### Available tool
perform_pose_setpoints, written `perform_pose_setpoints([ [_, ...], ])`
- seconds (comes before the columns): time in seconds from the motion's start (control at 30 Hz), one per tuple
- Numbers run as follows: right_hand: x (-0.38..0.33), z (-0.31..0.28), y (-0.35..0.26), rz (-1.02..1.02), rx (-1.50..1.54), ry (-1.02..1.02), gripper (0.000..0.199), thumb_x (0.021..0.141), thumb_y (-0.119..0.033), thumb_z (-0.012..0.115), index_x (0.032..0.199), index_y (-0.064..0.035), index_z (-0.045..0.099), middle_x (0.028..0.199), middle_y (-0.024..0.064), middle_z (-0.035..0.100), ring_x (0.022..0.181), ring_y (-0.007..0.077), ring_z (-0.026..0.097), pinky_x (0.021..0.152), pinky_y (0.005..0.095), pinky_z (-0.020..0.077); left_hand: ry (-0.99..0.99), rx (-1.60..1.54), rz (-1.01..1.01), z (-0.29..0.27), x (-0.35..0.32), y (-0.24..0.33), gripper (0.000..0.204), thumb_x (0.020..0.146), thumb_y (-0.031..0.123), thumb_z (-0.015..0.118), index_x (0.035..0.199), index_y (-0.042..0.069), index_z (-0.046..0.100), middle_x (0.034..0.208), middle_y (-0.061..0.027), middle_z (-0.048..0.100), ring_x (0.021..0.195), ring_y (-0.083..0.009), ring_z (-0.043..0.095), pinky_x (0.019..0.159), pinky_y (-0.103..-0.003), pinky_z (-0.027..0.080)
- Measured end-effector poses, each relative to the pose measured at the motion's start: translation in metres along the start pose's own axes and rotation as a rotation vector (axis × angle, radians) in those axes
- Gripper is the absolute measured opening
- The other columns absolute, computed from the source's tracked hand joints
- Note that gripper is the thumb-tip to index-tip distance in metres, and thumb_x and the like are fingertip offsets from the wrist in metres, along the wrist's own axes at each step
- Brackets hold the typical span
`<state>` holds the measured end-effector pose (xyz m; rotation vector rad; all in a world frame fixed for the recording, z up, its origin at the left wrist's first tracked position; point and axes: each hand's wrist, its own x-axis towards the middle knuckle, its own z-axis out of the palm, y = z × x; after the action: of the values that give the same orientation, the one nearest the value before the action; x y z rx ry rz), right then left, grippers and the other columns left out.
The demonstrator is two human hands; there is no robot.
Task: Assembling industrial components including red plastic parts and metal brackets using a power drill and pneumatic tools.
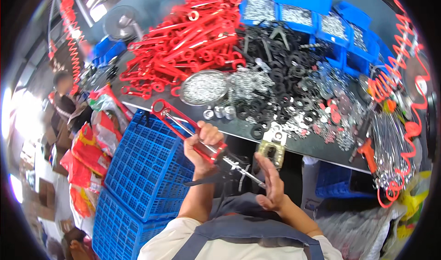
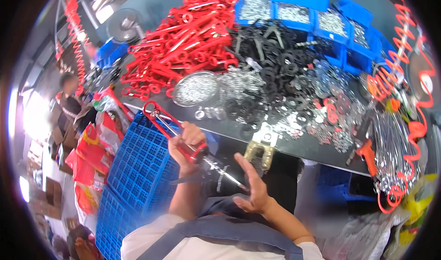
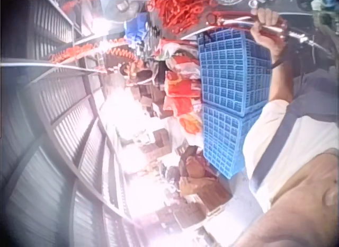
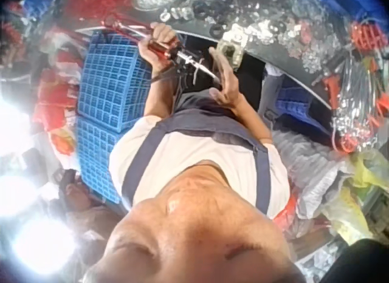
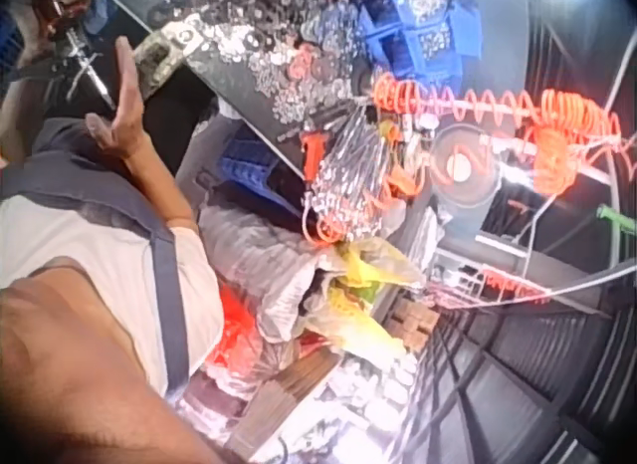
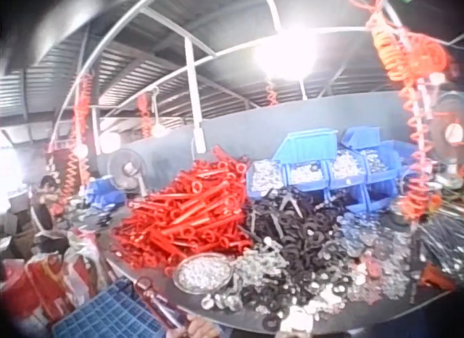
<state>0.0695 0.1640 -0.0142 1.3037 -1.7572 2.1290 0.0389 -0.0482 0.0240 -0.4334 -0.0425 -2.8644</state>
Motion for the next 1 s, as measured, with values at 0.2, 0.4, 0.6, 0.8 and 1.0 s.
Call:
perform_pose_setpoints([
  [0.2, 0.034, 0.065, 0.000, 0.486, 0.611, 0.501, 0.048, 0.101, -0.032, 0.037, 0.130, 0.0062, 0.037, 0.121, 0.0209, 0.055, 0.105, 0.0282, 0.059, 0.093, 0.0388, 0.0480, -0.040, 0.267, 0.194, 0.003, -0.015, -0.013, 0.029, 0.077, 0.014, 0.054, 0.102, 0.004, 0.046, 0.072, -0.0006, 0.038, 0.062, -0.0119, 0.037, 0.060, -0.026, 0.035],
  [0.4, -0.006, 0.041, 0.056, 0.630, 0.268, -0.052, 0.027, 0.095, -0.015, 0.052, 0.116, 0.0011, 0.053, 0.102, 0.0117, 0.065, 0.094, 0.0177, 0.063, 0.086, 0.0298, 0.0495, -0.140, 1.278, -0.397, 0.013, -0.023, 0.108, 0.033, 0.082, 0.011, 0.067, 0.108, 0.005, 0.049, 0.099, -0.0071, 0.058, 0.096, -0.0164, 0.058, 0.083, -0.033, 0.047],
  [0.6, -0.038, 0.010, 0.059, 0.964, 0.150, -0.203, 0.020, 0.092, -0.006, 0.057, 0.109, 0.0029, 0.058, 0.101, 0.0125, 0.067, 0.095, 0.0151, 0.064, 0.084, 0.0273, 0.0504, -0.498, 2.838, 0.050, -0.061, -0.014, 0.257, 0.024, 0.072, -0.004, 0.056, 0.094, 0.005, 0.061, 0.088, -0.0119, 0.054, 0.096, -0.0319, 0.055, 0.098, -0.045, 0.037],
  [0.8, -0.025, 0.031, 0.067, 0.829, -0.162, -0.534, 0.021, 0.088, -0.012, 0.063, 0.105, -0.0003, 0.062, 0.093, 0.0096, 0.069, 0.081, 0.0137, 0.066, 0.073, 0.0261, 0.0517, -0.126, 3.541, 0.395, -0.166, 0.079, 0.348, 0.038, 0.085, 0.012, 0.049, 0.123, 0.016, 0.056, 0.129, -0.0118, 0.050, 0.130, -0.0316, 0.039, 0.108, -0.061, 0.022],
  [1.0, -0.022, 0.042, 0.083, 1.075, 0.053, -0.409, 0.018, 0.091, -0.009, 0.059, 0.105, 0.0022, 0.061, 0.095, 0.0090, 0.069, 0.087, 0.0127, 0.065, 0.079, 0.0259, 0.0514, 0.920, 3.257, -0.199, -0.250, 0.111, 0.372, 0.070, 0.081, 0.024, 0.063, 0.143, 0.012, 0.034, 0.146, -0.0175, 0.033, 0.135, -0.0494, 0.021, 0.111, -0.052, 0.025],
])
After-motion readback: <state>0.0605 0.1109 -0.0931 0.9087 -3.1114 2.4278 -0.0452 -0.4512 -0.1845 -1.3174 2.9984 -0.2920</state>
